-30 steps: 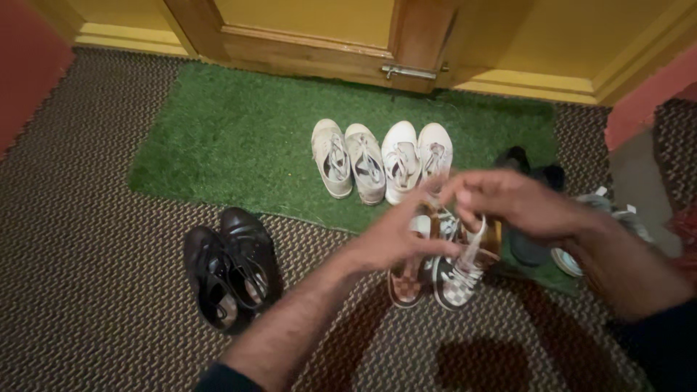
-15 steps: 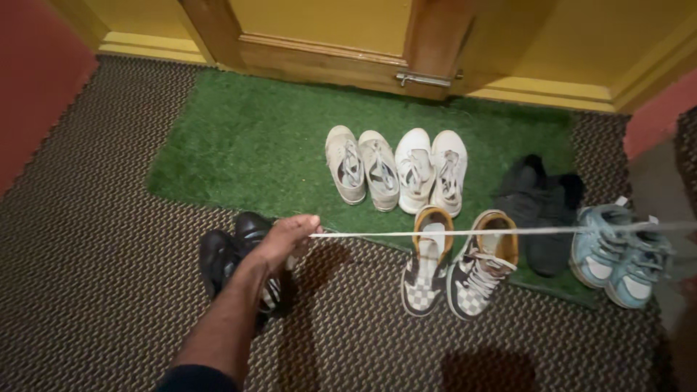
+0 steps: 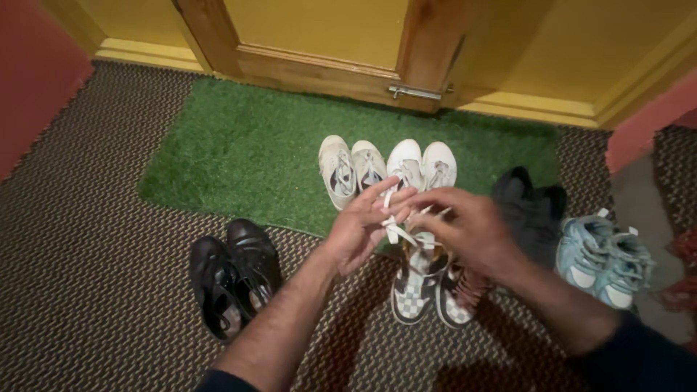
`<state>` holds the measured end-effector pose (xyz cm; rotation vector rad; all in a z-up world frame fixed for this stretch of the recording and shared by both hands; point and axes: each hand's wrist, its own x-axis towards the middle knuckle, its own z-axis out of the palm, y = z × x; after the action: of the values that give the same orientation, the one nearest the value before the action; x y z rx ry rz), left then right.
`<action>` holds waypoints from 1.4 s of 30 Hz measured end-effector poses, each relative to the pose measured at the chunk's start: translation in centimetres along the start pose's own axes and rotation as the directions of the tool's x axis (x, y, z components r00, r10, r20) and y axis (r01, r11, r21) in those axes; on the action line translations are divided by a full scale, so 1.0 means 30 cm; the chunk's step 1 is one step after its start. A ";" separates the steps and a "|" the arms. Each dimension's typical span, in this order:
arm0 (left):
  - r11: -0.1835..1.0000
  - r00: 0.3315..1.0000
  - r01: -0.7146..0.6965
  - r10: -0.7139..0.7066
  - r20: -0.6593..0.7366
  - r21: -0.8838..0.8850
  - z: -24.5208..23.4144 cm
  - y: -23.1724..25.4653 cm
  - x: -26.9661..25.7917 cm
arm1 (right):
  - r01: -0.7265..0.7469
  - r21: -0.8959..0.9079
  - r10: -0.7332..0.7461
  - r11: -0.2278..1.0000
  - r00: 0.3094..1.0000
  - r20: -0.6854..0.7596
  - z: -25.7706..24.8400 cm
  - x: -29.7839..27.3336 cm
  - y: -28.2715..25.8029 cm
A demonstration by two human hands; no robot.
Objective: The person unlaces a pair of high-top sneakers, removes the laces, and then re-laces the same shoes by threading the laces through the eyelets and tying them. The person handles the shoes and laces by hand throughout the process.
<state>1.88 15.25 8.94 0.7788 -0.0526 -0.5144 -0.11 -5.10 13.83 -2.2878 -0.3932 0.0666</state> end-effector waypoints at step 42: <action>0.770 0.871 0.111 0.229 -0.435 0.628 -0.500 -0.060 -0.033 | -0.449 0.431 0.509 0.783 0.860 -0.030 -0.192 0.049 0.245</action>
<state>3.72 24.50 -2.91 1.5681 0.2363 -0.2063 4.20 -13.42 12.53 -1.8994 0.2769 0.2190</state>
